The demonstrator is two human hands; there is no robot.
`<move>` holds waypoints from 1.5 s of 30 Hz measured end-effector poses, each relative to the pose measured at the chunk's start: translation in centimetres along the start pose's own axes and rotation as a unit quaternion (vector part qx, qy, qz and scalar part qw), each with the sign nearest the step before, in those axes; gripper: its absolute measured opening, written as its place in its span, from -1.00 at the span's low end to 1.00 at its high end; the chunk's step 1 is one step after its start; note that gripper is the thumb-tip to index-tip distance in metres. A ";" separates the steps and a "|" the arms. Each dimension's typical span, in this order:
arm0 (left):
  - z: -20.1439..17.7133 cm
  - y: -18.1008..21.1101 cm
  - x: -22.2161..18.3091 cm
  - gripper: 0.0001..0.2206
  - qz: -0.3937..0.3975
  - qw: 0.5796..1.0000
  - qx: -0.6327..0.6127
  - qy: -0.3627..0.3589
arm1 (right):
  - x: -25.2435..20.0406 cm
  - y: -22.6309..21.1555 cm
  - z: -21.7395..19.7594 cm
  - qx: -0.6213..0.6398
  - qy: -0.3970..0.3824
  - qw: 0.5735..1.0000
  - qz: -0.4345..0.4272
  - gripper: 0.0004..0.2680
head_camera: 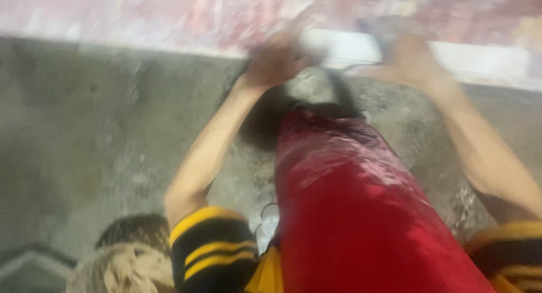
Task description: The person prepares dough on a floured surface, folding and pressing it by hand, and then uses a knife to cut thin strips of dough into noodles.
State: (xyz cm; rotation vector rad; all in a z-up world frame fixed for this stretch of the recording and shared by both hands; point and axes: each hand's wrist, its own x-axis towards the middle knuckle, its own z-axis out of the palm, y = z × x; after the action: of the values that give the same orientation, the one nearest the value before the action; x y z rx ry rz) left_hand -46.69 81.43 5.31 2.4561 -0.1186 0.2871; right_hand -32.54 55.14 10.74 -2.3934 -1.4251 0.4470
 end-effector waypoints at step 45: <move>15.9 8.1 29.4 -0.57 -0.124 0.976 0.157 -0.085 | -13.8 45.3 -9.3 -0.065 0.242 0.941 0.225 -0.78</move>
State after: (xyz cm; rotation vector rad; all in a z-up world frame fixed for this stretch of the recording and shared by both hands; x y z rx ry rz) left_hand -16.55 64.77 5.02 2.7706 0.1752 -0.0165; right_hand 0.73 21.45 1.38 -2.6796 -0.7131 -0.1480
